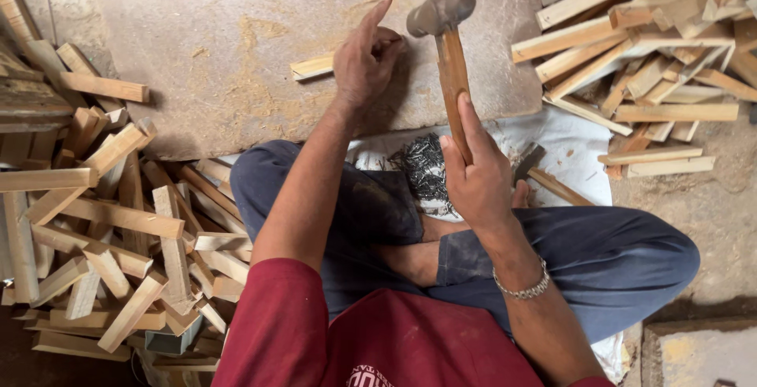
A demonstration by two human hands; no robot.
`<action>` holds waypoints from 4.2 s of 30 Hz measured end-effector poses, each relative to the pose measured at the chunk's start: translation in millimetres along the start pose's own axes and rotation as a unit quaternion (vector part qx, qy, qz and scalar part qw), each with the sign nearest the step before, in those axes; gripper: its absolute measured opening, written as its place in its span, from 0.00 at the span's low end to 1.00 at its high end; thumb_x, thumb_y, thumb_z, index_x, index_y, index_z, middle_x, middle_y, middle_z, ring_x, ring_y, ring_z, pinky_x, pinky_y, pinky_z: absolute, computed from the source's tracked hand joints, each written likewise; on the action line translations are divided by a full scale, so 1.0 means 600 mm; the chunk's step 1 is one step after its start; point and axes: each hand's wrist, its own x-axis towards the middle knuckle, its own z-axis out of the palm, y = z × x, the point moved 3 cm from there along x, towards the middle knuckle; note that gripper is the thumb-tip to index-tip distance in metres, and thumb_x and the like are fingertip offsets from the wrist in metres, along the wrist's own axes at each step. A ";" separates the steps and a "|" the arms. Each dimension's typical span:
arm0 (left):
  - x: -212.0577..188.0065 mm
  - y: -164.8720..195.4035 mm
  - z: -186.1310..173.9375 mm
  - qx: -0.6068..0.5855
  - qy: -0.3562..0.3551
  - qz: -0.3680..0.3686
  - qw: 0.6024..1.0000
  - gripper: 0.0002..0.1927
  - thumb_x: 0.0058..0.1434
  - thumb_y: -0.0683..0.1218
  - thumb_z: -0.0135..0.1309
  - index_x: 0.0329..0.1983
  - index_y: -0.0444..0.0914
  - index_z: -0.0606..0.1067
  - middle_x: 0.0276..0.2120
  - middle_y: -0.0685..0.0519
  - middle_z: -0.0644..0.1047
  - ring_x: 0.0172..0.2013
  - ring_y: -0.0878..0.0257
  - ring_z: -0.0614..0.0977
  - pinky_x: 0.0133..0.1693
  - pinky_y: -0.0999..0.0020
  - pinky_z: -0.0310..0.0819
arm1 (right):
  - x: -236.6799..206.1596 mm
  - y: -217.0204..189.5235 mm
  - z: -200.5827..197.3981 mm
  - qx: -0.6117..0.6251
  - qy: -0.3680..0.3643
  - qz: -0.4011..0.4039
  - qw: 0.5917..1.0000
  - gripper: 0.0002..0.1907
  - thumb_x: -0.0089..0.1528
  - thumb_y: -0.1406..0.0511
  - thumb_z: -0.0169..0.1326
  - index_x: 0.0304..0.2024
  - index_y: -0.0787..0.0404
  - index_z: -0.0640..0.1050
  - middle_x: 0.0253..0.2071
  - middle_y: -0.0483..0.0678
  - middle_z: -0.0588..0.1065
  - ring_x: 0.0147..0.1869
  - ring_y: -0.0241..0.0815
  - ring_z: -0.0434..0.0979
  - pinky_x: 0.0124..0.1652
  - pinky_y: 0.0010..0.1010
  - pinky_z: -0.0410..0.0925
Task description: The person sits on the floor and repeatedly hammers nails into small wooden blocks using a hammer. They pick up each block, place it on a work surface, drive a nail in, and then toss the block aside.
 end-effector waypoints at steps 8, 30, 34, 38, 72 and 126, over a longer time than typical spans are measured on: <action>0.008 -0.003 -0.001 0.003 0.001 0.006 1.000 0.47 0.63 0.49 0.67 0.78 0.47 0.51 0.37 0.65 0.84 0.32 0.73 0.84 0.31 0.79 0.78 | 0.055 -0.016 0.020 -0.056 -0.172 0.241 0.954 0.33 0.68 0.62 0.49 0.75 0.54 0.58 0.56 0.61 0.74 0.50 0.55 0.82 0.41 0.40 0.79; 0.014 -0.007 -0.017 -0.045 0.008 -0.008 0.999 0.46 0.58 0.31 0.49 0.78 0.45 0.46 0.50 0.52 0.73 0.30 0.69 0.79 0.26 0.75 0.74 | 0.030 -0.002 0.050 -0.115 -0.024 0.019 0.993 0.33 0.71 0.64 0.54 0.76 0.51 0.58 0.46 0.59 0.79 0.46 0.57 0.83 0.40 0.43 0.76; 0.020 -0.002 -0.019 -0.040 0.011 -0.011 0.999 0.48 0.55 0.30 0.48 0.77 0.46 0.48 0.48 0.53 0.74 0.29 0.68 0.78 0.26 0.74 0.74 | 0.038 0.038 0.052 -0.127 -0.099 0.106 0.981 0.36 0.68 0.65 0.54 0.77 0.52 0.58 0.49 0.63 0.77 0.51 0.63 0.80 0.48 0.50 0.73; 0.023 0.012 -0.031 -0.080 -0.003 -0.027 0.996 0.45 0.58 0.31 0.50 0.77 0.44 0.50 0.48 0.52 0.73 0.32 0.66 0.78 0.31 0.71 0.75 | -0.018 0.048 0.021 -0.030 -0.023 0.063 0.997 0.36 0.68 0.66 0.53 0.77 0.57 0.57 0.65 0.66 0.72 0.63 0.64 0.75 0.57 0.47 0.71; 0.116 0.560 0.057 0.012 -0.259 0.197 0.946 0.14 0.61 0.51 0.63 0.43 0.40 0.76 0.39 0.46 0.81 0.45 0.47 0.82 0.49 0.51 0.76 | -0.171 0.104 0.011 0.502 -0.057 0.370 0.779 0.41 0.66 0.68 0.53 0.78 0.48 0.51 0.28 0.44 0.68 0.20 0.30 0.65 0.18 0.23 0.64; 0.084 0.156 -0.170 0.127 -0.117 0.077 0.982 0.07 0.61 0.38 0.56 0.43 0.38 0.78 0.47 0.51 0.80 0.53 0.53 0.79 0.53 0.60 0.76 | -0.154 0.077 0.020 0.445 -0.057 0.373 0.812 0.44 0.63 0.66 0.53 0.78 0.43 0.49 0.26 0.46 0.71 0.19 0.34 0.67 0.17 0.28 0.64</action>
